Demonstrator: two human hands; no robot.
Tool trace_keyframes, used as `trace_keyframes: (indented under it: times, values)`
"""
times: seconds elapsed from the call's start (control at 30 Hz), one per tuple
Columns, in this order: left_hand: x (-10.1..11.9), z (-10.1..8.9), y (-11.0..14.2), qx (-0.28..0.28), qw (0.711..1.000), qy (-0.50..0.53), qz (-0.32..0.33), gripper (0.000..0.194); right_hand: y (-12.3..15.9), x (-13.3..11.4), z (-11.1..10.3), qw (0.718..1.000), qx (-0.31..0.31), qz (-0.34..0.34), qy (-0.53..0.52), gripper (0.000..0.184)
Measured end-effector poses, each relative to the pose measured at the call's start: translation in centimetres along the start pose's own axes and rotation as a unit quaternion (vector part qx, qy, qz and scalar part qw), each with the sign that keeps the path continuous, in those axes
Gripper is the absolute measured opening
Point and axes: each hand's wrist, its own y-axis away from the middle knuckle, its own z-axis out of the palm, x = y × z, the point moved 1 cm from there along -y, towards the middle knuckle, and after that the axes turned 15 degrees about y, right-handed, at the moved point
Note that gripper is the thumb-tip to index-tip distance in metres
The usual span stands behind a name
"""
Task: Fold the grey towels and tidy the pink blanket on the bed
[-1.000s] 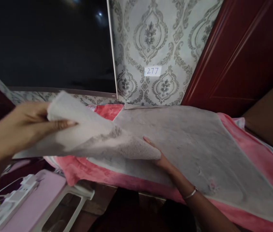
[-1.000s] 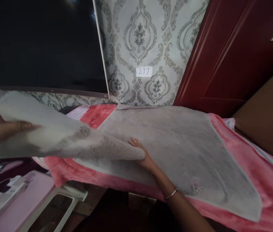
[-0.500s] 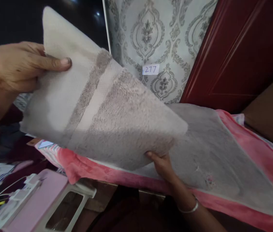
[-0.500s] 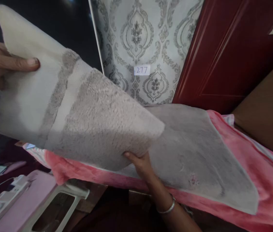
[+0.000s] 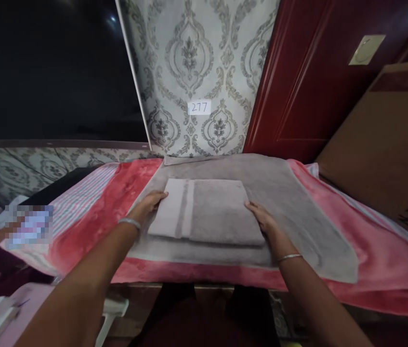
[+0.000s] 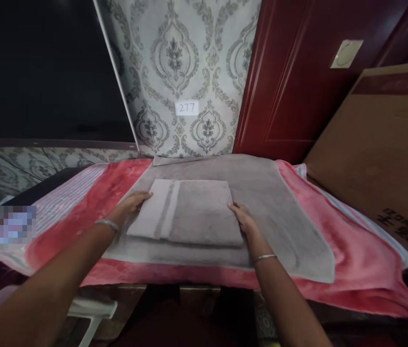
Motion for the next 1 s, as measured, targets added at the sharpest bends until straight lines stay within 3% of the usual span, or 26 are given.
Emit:
trace_keyframes:
  times: [0.1,0.2,0.43,0.57,0.8,0.9,1.0]
  values:
    - [-2.7,-1.0,-0.1,-0.03,0.998,-0.005,-0.049,0.047,-0.9,2.3,0.0,0.999,0.023,-0.026,0.015,0.044]
    - [-3.5,-1.8,-0.2,-0.056,0.997,-0.008,-0.057,0.05,-1.3,3.0,-0.1,0.995,0.054,-0.06,0.056,0.059]
    - [-4.0,-1.6,-1.4,-0.046,0.999,-0.023,0.008,0.042,-0.7,0.3,-0.8,0.987,0.035,-0.109,0.115,0.093]
    - [-4.2,-2.0,-1.8,-0.044,0.997,-0.044,0.035,0.042,-0.5,-0.9,-1.5,0.977,0.064,-0.148,0.14,0.096]
    - [-5.8,-3.0,-1.5,-0.027,0.979,-0.193,0.059,0.027,0.3,3.6,-0.9,0.97,0.065,-0.116,0.202,0.085]
    - [-4.2,-2.8,-2.1,-0.005,0.955,-0.28,0.099,0.034,0.6,2.4,-1.4,0.931,0.089,-0.112,0.336,0.078]
    - [-1.7,-0.3,-3.0,0.002,0.925,-0.341,0.169,0.052,0.4,-1.9,-0.1,0.844,0.137,-0.132,0.501,0.073]
